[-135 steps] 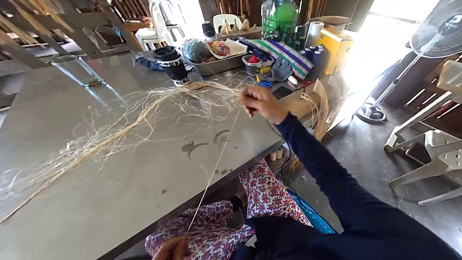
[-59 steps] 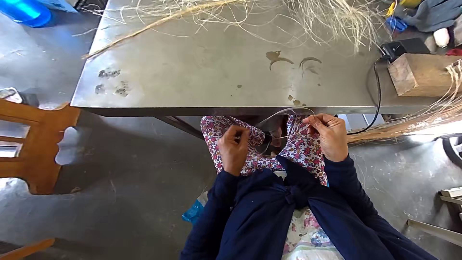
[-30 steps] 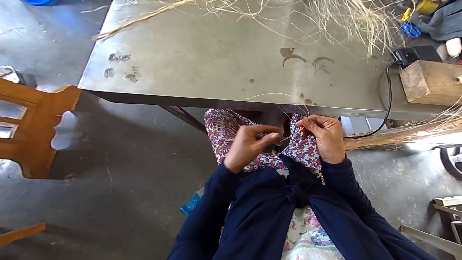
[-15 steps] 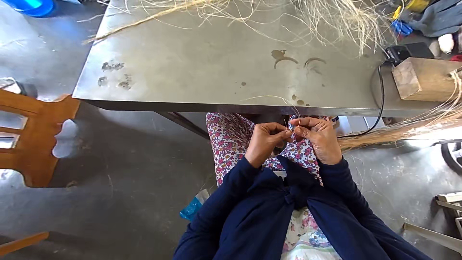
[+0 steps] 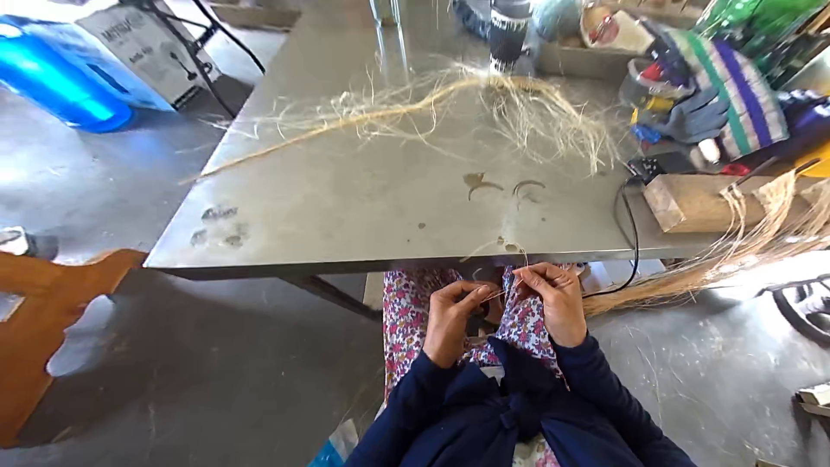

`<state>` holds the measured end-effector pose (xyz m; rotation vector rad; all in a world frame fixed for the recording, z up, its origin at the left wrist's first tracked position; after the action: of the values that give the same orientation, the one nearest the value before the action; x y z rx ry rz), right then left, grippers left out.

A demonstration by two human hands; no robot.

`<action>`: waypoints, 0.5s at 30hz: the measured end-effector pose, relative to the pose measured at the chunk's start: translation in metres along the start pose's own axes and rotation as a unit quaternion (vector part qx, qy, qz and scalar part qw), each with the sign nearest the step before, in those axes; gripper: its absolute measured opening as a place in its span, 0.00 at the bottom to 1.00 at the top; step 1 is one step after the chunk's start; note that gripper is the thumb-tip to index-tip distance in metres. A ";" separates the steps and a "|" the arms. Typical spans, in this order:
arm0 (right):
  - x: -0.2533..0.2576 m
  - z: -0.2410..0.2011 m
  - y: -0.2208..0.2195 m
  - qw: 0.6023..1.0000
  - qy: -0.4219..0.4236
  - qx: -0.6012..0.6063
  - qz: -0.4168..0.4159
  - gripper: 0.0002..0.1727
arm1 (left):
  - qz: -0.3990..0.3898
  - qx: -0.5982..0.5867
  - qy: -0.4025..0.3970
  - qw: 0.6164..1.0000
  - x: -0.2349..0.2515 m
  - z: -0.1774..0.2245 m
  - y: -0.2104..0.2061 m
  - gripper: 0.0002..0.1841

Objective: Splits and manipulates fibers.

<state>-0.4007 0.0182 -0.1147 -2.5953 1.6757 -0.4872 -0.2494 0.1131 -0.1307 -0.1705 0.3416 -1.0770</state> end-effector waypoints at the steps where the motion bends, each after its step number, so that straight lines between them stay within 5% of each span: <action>1: 0.000 0.000 0.000 1.000 0.021 -0.002 0.009 0.09 | 0.019 -0.019 -0.009 1.000 0.000 -0.001 0.002 0.08; 8: 0.005 -0.007 0.000 0.991 0.119 -0.014 0.062 0.09 | 0.152 0.077 -0.113 0.979 -0.010 -0.027 0.055 0.04; 15: 0.015 -0.017 0.007 0.988 0.132 -0.041 0.071 0.10 | 0.337 0.173 -0.122 0.918 -0.057 -0.034 0.186 0.05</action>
<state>-0.4055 0.0050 -0.0959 -2.5344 1.9802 -0.8029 -0.1308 0.2516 -0.2075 0.1282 -0.0312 -0.4083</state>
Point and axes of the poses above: each hand's wrist, its own x-axis towards the middle knuckle, its own y-axis out of the back of the hand, z = x × y, the point moved 1 cm from there along x, towards the middle knuckle, and after that the axes turned 6 degrees about y, right-handed, at the moved point
